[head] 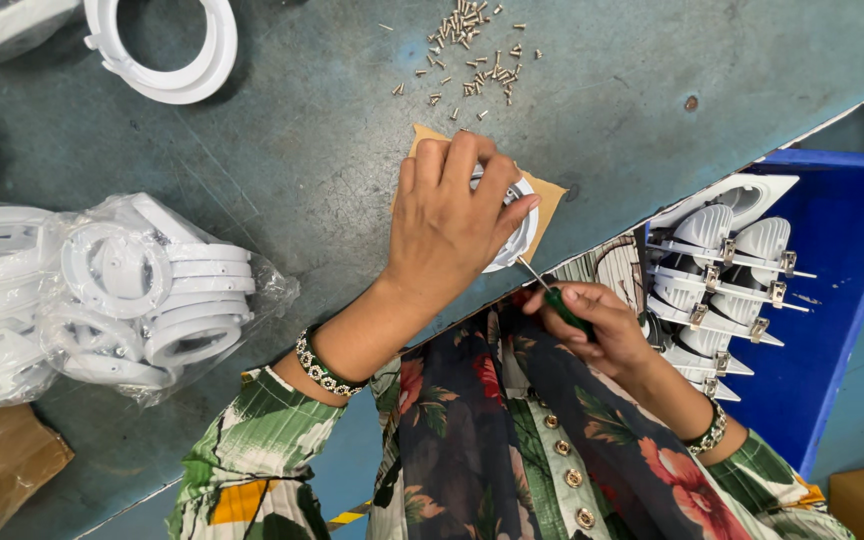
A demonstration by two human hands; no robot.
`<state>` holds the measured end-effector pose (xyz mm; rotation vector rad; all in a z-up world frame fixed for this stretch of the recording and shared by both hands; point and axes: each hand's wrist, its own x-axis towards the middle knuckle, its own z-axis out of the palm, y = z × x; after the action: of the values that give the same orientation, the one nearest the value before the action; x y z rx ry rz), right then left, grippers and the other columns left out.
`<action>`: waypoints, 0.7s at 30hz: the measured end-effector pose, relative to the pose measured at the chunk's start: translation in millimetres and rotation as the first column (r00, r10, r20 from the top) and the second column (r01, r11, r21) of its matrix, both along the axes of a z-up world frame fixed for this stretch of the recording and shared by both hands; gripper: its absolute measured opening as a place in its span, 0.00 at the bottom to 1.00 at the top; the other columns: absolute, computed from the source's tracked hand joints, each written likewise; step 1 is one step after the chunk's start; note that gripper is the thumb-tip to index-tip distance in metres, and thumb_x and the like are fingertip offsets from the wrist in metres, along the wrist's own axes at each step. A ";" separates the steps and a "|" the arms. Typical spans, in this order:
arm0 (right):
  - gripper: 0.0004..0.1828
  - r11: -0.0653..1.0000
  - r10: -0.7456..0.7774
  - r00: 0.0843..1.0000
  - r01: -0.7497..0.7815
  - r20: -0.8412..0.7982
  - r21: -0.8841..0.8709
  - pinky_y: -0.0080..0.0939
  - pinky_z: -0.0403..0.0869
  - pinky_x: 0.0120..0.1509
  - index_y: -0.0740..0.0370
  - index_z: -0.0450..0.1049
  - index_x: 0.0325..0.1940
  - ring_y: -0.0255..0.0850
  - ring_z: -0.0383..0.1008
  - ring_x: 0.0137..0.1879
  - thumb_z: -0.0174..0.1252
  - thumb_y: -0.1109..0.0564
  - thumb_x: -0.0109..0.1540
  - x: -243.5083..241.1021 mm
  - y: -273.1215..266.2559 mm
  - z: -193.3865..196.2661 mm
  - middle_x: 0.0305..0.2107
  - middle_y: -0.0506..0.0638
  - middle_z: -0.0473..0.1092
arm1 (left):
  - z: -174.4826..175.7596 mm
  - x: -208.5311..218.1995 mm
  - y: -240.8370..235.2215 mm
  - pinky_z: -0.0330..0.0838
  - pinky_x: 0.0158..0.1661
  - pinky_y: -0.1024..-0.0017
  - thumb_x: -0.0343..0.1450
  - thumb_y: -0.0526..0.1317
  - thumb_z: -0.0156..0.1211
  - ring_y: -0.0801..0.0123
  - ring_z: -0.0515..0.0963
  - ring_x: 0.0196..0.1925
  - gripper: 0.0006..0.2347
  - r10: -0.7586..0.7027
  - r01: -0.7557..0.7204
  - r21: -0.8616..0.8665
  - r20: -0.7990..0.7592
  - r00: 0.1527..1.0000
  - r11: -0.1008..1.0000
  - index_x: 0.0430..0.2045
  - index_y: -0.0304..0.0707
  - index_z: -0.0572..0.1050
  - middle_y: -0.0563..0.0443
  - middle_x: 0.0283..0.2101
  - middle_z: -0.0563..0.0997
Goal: The person assembles plastic rings by hand, inserting small screws into holes and tightening them using a screwdriver on a workbench.
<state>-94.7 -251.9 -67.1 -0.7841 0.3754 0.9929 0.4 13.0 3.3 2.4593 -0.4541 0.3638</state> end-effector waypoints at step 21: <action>0.16 0.679 0.426 0.631 0.251 0.649 -0.690 0.32 0.60 0.29 0.70 0.78 0.49 0.32 0.61 0.27 0.60 0.53 0.66 2.4 26.0 54.7 0.24 0.48 0.65 | -3.9 -1.7 -4.7 0.63 0.44 0.59 0.71 0.48 0.68 0.56 0.67 0.45 0.12 0.080 -0.080 -0.053 0.006 0.997 0.995 0.38 0.45 0.73 0.51 0.44 0.69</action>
<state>-92.3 -225.9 -12.4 -1.9326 -0.0759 0.4554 -1.3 8.3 -0.6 2.4303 -0.3453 0.4136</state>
